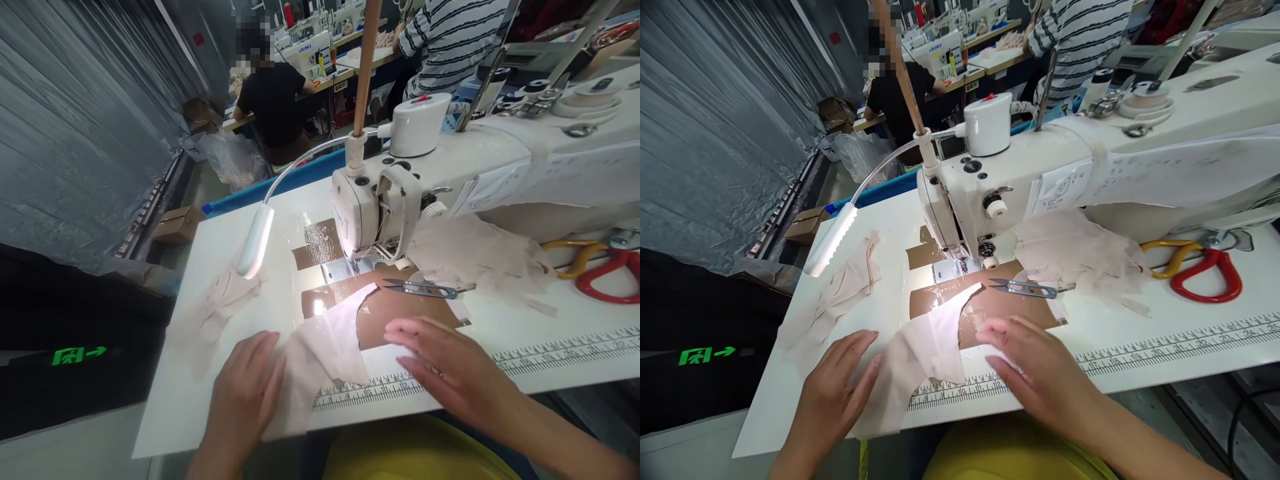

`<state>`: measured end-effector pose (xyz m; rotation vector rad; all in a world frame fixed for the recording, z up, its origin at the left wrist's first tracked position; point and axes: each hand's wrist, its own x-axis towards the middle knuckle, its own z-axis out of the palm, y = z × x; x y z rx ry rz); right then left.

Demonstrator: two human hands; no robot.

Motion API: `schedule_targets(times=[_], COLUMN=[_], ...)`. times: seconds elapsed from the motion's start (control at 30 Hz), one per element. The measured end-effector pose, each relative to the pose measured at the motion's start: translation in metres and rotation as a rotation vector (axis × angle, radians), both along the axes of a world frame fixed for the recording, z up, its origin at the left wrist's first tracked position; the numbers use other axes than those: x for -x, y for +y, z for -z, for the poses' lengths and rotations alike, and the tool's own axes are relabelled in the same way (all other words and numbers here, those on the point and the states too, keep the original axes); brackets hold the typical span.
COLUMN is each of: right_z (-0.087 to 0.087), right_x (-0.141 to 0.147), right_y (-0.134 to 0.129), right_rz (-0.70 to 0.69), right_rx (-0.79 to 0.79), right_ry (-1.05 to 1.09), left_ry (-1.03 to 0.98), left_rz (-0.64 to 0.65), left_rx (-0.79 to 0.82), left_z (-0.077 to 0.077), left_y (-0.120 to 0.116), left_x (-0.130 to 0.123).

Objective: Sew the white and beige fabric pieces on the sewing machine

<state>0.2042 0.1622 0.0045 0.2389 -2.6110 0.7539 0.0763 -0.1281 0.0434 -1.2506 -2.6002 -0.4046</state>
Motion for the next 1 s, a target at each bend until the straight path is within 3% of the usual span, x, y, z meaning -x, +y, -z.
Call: schedule_targets(times=[0.13,0.2,0.27,0.4,0.53,0.7,0.87,1.0], right_z=[-0.009,-0.007,-0.003,0.003,0.003,0.003,-0.005,-0.012], right_x=[0.008,0.012,0.015,0.016,0.021,0.031,0.044,0.066], right_y=[-0.034,-0.047,-0.049,-0.028,0.005,0.028,0.036,0.036], right_rz=[-0.259,-0.319,-0.328,-0.299,-0.291,-0.257,-0.262,-0.176], right_rx=[-0.079,-0.093,-0.102,-0.106,-0.1,-0.101,-0.061,-0.144], right_ry=[0.063,0.044,0.0,-0.06,-0.062,-0.075,-0.129,-0.15], left_ry=[-0.001,-0.033,-0.045,-0.034,-0.048,-0.112,-0.136,-0.145], left_rz=[0.359,0.568,0.651,0.522,0.39,0.355,0.336,0.346], left_rx=[0.022,0.114,0.205,0.203,0.179,0.189,0.182,0.16], left_z=[-0.01,-0.004,0.007,0.023,0.021,0.016,0.023,0.026], left_y=[0.05,0.074,0.09,0.104,0.113,0.128,0.134,0.139], left_x=[0.017,0.027,0.036,0.043,0.041,0.05,0.061,0.067])
